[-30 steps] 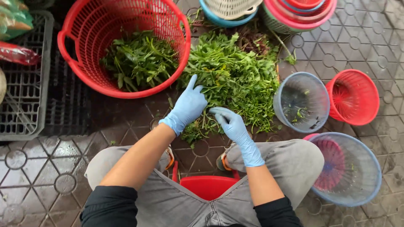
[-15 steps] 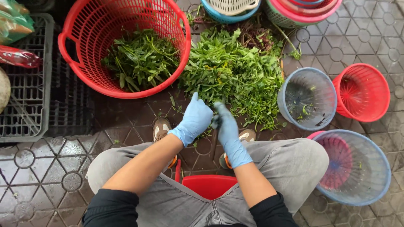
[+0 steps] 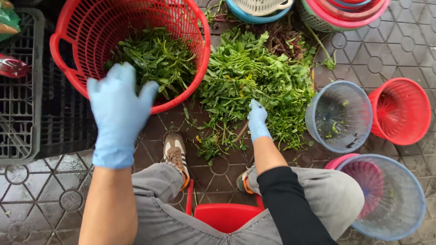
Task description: Sorting and cleaning leafy greens by hand and placing them into a basket
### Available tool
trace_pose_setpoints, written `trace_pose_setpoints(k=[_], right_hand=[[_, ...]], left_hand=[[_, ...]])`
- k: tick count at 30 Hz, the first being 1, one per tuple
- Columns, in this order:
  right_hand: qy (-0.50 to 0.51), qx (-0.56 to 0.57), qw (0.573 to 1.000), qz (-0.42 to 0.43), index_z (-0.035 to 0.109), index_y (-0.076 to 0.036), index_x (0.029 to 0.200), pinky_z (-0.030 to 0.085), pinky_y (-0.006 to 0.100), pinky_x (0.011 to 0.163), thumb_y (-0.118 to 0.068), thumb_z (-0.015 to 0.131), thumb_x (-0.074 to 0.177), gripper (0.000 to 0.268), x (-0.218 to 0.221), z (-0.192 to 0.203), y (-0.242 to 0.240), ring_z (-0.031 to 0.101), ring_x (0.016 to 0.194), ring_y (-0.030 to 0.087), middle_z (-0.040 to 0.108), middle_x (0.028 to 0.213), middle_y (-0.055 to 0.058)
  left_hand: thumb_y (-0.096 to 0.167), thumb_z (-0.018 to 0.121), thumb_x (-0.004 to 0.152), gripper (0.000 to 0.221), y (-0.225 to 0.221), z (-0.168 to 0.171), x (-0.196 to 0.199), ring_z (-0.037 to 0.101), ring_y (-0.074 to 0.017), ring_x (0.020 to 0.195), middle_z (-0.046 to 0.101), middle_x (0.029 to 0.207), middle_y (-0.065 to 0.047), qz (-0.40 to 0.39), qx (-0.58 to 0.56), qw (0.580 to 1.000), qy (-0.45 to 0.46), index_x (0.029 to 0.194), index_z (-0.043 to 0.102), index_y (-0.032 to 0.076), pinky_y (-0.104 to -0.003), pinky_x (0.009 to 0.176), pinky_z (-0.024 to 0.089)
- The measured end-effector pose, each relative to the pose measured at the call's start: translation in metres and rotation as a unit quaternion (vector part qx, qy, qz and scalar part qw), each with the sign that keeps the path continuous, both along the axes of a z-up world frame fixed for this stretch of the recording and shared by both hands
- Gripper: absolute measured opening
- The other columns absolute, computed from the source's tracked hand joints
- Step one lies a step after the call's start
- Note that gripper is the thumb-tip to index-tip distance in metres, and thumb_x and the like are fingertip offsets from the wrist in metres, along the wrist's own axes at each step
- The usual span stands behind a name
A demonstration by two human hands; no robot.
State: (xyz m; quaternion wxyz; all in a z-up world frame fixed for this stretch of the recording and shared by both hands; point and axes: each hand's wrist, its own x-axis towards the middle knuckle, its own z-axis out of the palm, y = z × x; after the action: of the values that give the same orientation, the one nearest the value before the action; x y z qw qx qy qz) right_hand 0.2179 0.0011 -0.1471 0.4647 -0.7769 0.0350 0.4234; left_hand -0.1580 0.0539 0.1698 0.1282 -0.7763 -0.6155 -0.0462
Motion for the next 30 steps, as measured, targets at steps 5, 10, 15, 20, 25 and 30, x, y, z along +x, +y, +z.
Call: trace_pose_setpoints(k=[5, 10, 15, 20, 25, 30], right_hand=[[-0.001, 0.040, 0.999, 0.012, 0.068, -0.013, 0.085, 0.035, 0.027, 0.030, -0.030, 0.078, 0.088, 0.020, 0.025, -0.097, 0.020, 0.044, 0.040, 0.010, 0.066, 0.065, 0.002], [0.021, 0.089, 0.995, 0.035, 0.066, -0.012, 0.084, 0.033, 0.026, 0.033, -0.020, 0.071, 0.091, 0.012, 0.012, -0.009, -0.007, 0.041, 0.040, 0.008, 0.059, 0.061, 0.000], [0.099, 0.231, 0.965, 0.081, 0.063, -0.013, 0.095, 0.031, 0.021, 0.039, -0.014, 0.074, 0.094, 0.011, -0.010, 0.110, -0.045, 0.039, 0.044, 0.006, 0.061, 0.073, 0.002], [0.116, 0.313, 0.939, 0.079, 0.069, -0.011, 0.094, 0.031, 0.021, 0.037, -0.010, 0.075, 0.095, 0.007, -0.028, 0.151, -0.067, 0.039, 0.040, 0.007, 0.066, 0.075, 0.008], [0.154, 0.314, 0.936, 0.035, 0.068, -0.011, 0.094, 0.029, 0.021, 0.037, -0.012, 0.075, 0.095, 0.007, -0.045, 0.182, -0.084, 0.037, 0.039, 0.008, 0.066, 0.075, 0.008], [0.196, 0.311, 0.929, 0.041, 0.069, -0.011, 0.093, 0.029, 0.021, 0.040, -0.017, 0.079, 0.094, 0.012, -0.046, 0.183, -0.094, 0.038, 0.043, 0.007, 0.069, 0.079, 0.009]], left_hand=[[0.057, 0.075, 0.088, 0.048, -0.019, -0.013, 0.029, 0.074, -0.0340, 0.086, 0.075, 0.097, -0.007, -0.109, -0.093, 0.977, -0.156, 0.112, 0.071, 0.015, -0.047, 0.092, 0.044], [0.053, 0.072, 0.090, 0.049, -0.023, -0.024, 0.057, 0.075, -0.0307, 0.101, 0.077, 0.111, -0.006, -0.131, -0.102, 0.976, -0.137, 0.122, 0.071, 0.015, -0.048, 0.107, 0.039], [0.047, 0.077, 0.083, 0.022, -0.029, -0.031, 0.096, 0.075, -0.0289, 0.075, 0.075, 0.079, 0.001, -0.194, -0.084, 0.969, -0.126, 0.088, 0.071, 0.026, -0.043, 0.086, 0.044], [0.045, 0.086, 0.072, 0.030, -0.058, -0.069, 0.147, 0.073, -0.0329, 0.078, 0.073, 0.074, -0.007, -0.300, -0.016, 0.944, -0.136, 0.080, 0.074, 0.018, -0.055, 0.099, 0.041], [0.022, 0.089, 0.071, 0.020, -0.077, -0.093, 0.168, 0.073, -0.0333, 0.087, 0.073, 0.075, -0.010, -0.329, 0.050, 0.936, -0.119, 0.082, 0.078, 0.011, -0.061, 0.117, 0.034], [0.029, 0.078, 0.085, 0.012, -0.067, -0.129, 0.161, 0.072, -0.0276, 0.095, 0.069, 0.082, -0.004, -0.319, -0.040, 0.920, -0.223, 0.090, 0.073, 0.019, -0.054, 0.116, 0.036]])
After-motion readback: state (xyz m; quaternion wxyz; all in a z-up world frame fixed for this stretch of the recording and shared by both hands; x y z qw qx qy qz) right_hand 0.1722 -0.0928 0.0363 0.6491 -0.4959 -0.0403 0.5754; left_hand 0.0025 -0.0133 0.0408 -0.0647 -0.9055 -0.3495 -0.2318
